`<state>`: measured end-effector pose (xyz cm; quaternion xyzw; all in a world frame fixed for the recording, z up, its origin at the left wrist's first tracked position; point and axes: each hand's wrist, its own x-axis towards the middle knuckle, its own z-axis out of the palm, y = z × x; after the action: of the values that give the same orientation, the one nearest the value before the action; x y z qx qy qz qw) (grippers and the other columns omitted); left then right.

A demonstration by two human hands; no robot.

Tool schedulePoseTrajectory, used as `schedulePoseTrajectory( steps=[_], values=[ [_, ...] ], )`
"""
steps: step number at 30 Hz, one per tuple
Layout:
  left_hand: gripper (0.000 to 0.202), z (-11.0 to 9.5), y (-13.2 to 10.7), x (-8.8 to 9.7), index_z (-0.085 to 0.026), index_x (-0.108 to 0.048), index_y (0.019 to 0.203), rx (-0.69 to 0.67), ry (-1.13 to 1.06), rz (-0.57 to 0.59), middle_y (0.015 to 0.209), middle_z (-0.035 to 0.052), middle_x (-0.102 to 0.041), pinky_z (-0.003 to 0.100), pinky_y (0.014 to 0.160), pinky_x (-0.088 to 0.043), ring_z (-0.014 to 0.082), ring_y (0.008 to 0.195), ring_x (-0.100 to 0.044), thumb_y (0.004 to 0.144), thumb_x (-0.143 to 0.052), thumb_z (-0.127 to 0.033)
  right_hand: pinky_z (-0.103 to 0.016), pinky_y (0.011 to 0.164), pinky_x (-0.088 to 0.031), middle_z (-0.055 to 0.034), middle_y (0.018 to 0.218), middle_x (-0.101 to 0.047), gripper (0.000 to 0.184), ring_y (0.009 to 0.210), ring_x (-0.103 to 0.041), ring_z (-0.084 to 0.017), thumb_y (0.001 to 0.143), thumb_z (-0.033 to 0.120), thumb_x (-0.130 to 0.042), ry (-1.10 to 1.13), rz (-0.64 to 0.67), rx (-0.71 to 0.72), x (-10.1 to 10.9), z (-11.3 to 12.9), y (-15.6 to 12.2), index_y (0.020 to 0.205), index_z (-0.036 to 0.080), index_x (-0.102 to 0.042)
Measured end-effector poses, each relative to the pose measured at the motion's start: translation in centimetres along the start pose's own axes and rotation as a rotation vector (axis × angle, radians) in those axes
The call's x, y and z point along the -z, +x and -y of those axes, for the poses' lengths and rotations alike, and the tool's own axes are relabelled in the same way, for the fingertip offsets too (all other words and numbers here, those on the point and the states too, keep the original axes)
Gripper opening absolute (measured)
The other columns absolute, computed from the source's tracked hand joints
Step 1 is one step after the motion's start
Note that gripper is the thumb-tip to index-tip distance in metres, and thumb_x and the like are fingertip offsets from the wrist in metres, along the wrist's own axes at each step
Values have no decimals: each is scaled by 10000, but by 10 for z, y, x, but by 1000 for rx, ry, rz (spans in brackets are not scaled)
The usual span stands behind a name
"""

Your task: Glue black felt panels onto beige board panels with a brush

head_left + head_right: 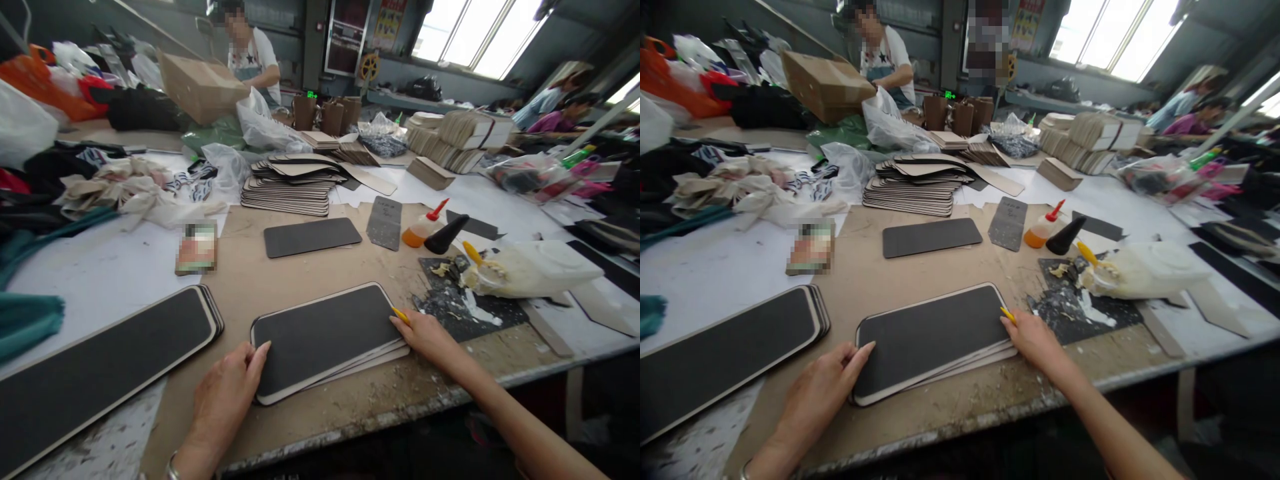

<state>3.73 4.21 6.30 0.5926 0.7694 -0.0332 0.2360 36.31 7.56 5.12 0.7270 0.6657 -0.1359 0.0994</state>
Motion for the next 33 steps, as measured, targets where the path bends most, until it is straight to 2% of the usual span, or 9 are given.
schedulePoseTrajectory(
  steps=[7,14,20,28,33],
  values=[
    [352,3,-1,-4,-240,-491,654,-28,7,-56,688,65,-664,292,555,-313,275,744,-632,869,-333,-471,-281,685,-403,-140,907,-689,296,872,-648,-259,924,292,-363,-21,56,-2,7,6,-2,955,132,-609],
    [344,3,0,-7,-231,-516,656,-39,-15,-98,681,61,-666,288,543,-309,253,709,-633,869,-356,-449,-285,688,-410,-143,901,-689,306,882,-647,-265,922,299,-352,-40,51,-17,4,4,0,967,136,-607],
    [347,3,-2,-7,-216,-524,655,-45,-27,-112,679,65,-668,291,542,-301,247,695,-636,879,-376,-435,-299,708,-430,-140,895,-691,339,879,-650,-270,920,297,-332,-61,28,19,-4,-3,7,942,141,-632],
    [316,2,-3,-9,-194,-588,726,-31,-51,-167,718,62,-684,279,540,-308,204,698,-645,874,-436,-429,-327,674,-461,-106,781,-706,320,775,-661,-278,881,321,-380,-51,-38,13,-24,-20,19,890,175,-665],
    [308,3,-4,-13,-185,-583,742,-39,-81,-202,717,58,-678,281,552,-318,195,697,-644,876,-440,-424,-342,657,-468,-101,746,-704,343,757,-660,-286,886,343,-366,-59,-40,30,-28,-25,23,900,176,-666]
  ],
)
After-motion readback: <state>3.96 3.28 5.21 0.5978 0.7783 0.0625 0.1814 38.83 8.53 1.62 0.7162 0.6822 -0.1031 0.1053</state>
